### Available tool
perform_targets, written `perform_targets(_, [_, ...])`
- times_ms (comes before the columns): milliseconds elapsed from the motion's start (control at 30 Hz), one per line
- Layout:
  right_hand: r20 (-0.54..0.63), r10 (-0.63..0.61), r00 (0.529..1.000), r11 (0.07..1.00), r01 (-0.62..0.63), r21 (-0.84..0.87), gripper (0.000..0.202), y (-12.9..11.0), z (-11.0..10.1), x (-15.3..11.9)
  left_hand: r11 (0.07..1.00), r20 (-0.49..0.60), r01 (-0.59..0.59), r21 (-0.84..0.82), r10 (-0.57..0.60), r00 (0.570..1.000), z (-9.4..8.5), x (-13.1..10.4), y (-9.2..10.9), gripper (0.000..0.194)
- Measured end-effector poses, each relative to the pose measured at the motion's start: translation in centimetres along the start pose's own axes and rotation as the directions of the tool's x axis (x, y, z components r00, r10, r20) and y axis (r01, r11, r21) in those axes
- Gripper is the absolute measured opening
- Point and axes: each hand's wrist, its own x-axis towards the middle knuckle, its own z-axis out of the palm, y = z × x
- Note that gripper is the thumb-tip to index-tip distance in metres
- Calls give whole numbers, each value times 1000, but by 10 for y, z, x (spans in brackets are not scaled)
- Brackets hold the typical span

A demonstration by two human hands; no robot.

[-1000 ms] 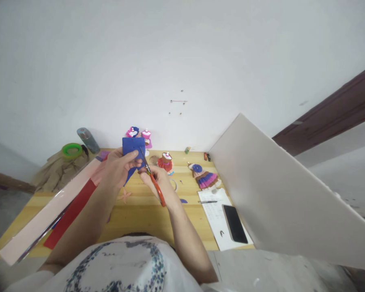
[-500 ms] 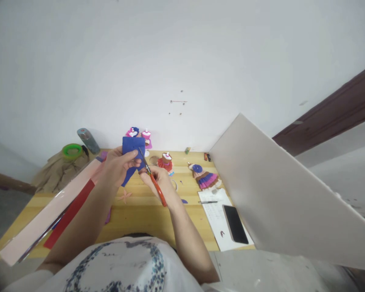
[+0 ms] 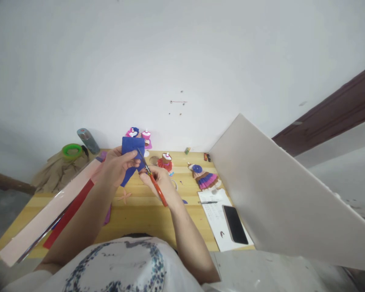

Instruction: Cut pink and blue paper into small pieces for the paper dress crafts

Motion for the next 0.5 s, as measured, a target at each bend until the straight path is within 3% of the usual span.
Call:
perform_targets(233, [-8,7,1000,1000,-6,4,43,-2,1,-1,1000,13,0,-2,0,1000,-1,-2,0,22])
perform_targets(500, [13,17,1000,999,-18,35,48,6,3,3,996,-46,-19,-87,15,999,4,-6,-6,24])
